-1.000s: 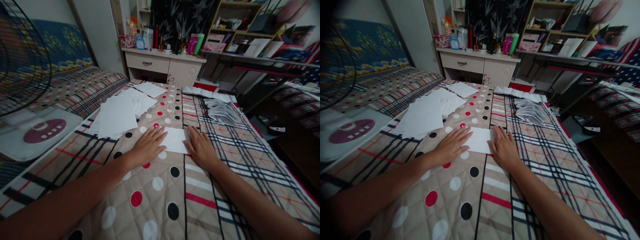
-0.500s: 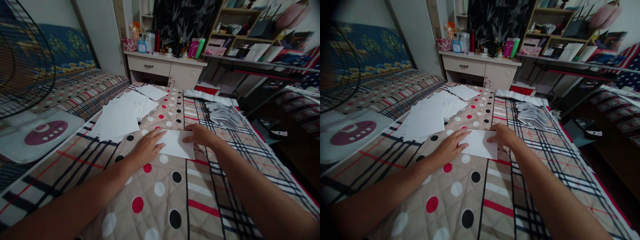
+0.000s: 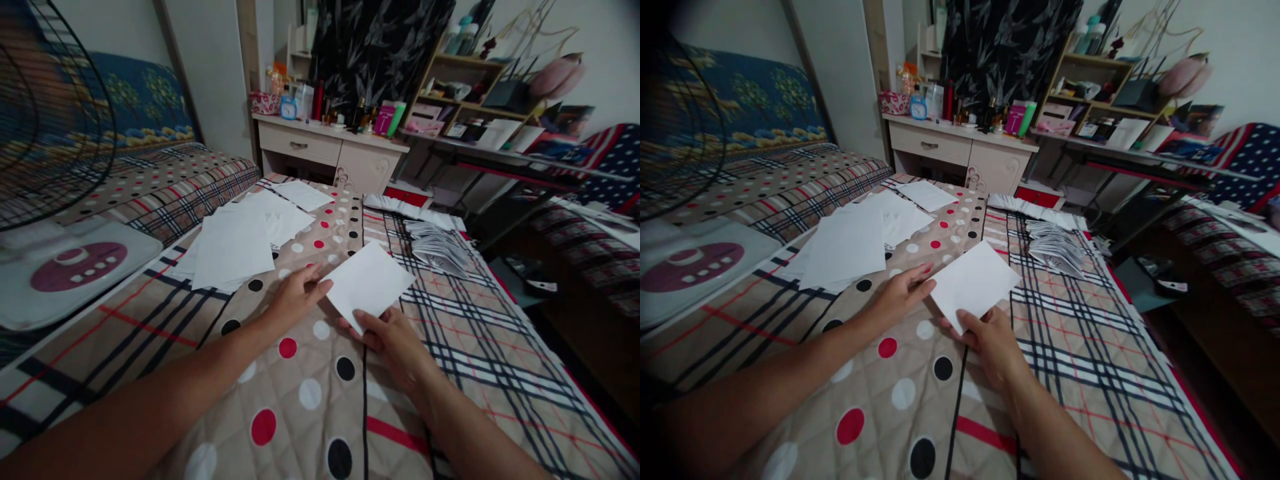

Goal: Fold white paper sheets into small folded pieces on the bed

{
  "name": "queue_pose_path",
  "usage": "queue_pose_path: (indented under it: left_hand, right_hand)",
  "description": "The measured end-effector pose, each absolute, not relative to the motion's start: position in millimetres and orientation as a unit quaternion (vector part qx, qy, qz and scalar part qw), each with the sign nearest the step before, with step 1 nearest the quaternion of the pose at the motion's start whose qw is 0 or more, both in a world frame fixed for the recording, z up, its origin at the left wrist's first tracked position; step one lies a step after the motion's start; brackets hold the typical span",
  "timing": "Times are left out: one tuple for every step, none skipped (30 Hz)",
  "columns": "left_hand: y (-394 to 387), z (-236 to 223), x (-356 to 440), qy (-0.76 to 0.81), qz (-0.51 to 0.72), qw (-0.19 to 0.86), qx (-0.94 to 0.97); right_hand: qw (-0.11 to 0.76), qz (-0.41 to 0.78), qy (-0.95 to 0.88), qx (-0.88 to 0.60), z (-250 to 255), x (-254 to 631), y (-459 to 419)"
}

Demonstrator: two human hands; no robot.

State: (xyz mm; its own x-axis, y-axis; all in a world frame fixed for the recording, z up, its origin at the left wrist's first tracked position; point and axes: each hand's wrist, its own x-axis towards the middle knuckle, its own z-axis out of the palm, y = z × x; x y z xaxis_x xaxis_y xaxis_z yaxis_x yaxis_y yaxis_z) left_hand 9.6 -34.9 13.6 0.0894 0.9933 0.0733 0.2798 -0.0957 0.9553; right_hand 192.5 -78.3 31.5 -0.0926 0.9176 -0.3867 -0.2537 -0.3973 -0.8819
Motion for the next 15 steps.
queue_pose_path:
  left_hand:
    - [-35.3,14.1,10.3,0.523,0.418,0.432,0.605]
    - [-34.8,14.2,9.9,0.519,0.413,0.443,0.603]
    - [-33.5,14.3,8.5,0.518,0.407,0.451,0.603]
    - [-31.3,14.7,6.4,0.519,0.398,0.454,0.605]
    - [-28.5,15.8,3.7,0.520,0.383,0.455,0.613]
    - [-25.1,17.6,0.8,0.521,0.362,0.455,0.625]
    - [-21.3,20.1,-1.9,0.516,0.330,0.459,0.644]
    - [-17.2,23.0,-4.1,0.508,0.299,0.458,0.665]
    - [-12.9,26.0,-5.5,0.500,0.281,0.443,0.689]
    - [-8.5,28.7,-5.9,0.488,0.261,0.426,0.716]
    - [-4.3,30.9,-5.5,0.477,0.238,0.407,0.742]
    - [-0.4,32.6,-4.2,0.467,0.213,0.387,0.766]
    - [2.9,33.6,-2.2,0.462,0.188,0.366,0.786]
    - [5.5,34.2,0.4,0.462,0.169,0.344,0.800]
    - [7.1,34.5,3.5,0.467,0.155,0.325,0.808]
  right_hand:
    - [0.424,0.683,-0.327,-0.497,31.1,189.6,-85.8]
    - [0.411,0.690,-0.333,-0.493,31.1,189.9,-90.7]
    - [0.390,0.688,-0.345,-0.505,31.7,193.3,-92.5]
    - [0.372,0.676,-0.359,-0.525,33.1,199.8,-91.1]
    - [0.372,0.651,-0.369,-0.549,35.5,208.5,-86.6]
    - [0.390,0.616,-0.377,-0.570,38.7,218.6,-79.4]
    - [0.416,0.576,-0.389,-0.586,42.5,228.9,-70.3]
    - [0.431,0.536,-0.408,-0.600,46.3,238.2,-60.1]
    - [0.429,0.508,-0.443,-0.601,49.6,245.6,-49.9]
    - [0.418,0.492,-0.478,-0.595,51.7,250.5,-40.4]
    - [0.389,0.498,-0.511,-0.582,52.3,252.7,-32.1]
    - [0.346,0.518,-0.535,-0.571,50.9,252.4,-25.5]
    - [0.328,0.530,-0.548,-0.558,47.7,249.9,-20.4]
    - [0.322,0.526,-0.561,-0.552,43.0,246.0,-16.9]
    - [0.321,0.517,-0.576,-0.545,37.2,241.2,-14.7]
